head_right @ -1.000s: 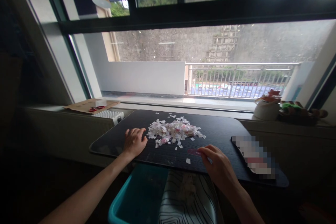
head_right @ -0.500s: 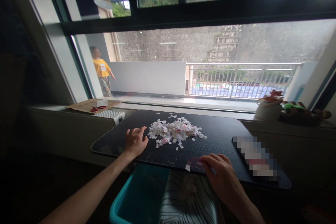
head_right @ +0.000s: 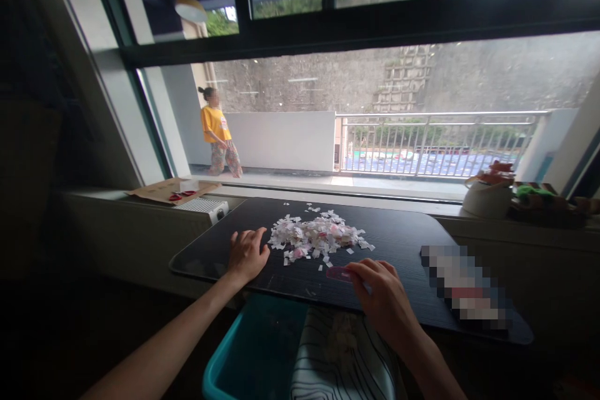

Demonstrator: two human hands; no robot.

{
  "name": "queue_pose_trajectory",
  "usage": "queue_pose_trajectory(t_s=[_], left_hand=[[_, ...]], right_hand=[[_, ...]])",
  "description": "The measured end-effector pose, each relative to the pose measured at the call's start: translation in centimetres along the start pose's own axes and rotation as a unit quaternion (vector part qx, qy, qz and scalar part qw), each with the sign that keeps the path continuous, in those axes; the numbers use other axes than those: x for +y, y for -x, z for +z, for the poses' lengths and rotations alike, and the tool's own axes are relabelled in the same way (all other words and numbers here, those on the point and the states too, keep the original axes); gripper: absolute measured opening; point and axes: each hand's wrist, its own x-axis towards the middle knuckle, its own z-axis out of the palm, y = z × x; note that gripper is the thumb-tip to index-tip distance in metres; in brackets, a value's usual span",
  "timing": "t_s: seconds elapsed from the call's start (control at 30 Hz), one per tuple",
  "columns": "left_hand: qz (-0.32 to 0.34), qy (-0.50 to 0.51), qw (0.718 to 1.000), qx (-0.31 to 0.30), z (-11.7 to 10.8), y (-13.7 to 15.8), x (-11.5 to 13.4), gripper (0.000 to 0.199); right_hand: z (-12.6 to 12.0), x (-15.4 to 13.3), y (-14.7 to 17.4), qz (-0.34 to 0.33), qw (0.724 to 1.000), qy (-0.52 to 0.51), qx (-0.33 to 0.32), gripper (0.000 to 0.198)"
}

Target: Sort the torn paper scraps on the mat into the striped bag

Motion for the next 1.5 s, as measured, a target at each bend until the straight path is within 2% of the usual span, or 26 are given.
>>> queue_pose_trajectory(t_s=[0.13,0.27,0.63,0.83,1.23,1.37,1.5], left_hand=[[-0.001,0.0,1.0,-0.002,0.0,0.0,0.0,0.037],[-0.002,0.0,1.0,-0.006,-0.1,0.1,0.0,0.037],[0.001,-0.002,1.0,0.0,0.1,0.0,-0.1,0.037],[0.004,-0.003,1.0,-0.003,0.1,0.0,-0.2,0.037],[-0.003,0.001,1.0,-0.014,-0.5,0.0,0.1,0.037],[-0.002,0.002,1.0,-0.013,-0.5,0.0,0.1,0.037],[-0.001,0.002,1.0,-0.01,-0.4,0.0,0.1,0.037]], right_hand=[[2.0,-0.3,-2.5,-0.026,0.999,0.022,-0.001,0.022],[2.7,-0.3,-3.2,-0.023,0.999,0.026,-0.026,0.023],[-1.9,1.1,1.6,0.01,0.997,-0.014,-0.077,0.02],[-1.2,1.7,1.8,0.04,0.997,-0.028,-0.063,0.022],[-1.8,1.1,3.1,0.038,0.997,-0.038,-0.06,0.022],[-1.6,0.7,2.1,0.032,0.998,-0.036,-0.045,0.023],[-0.3,0.8,-0.2,0.023,0.999,-0.019,-0.024,0.025]])
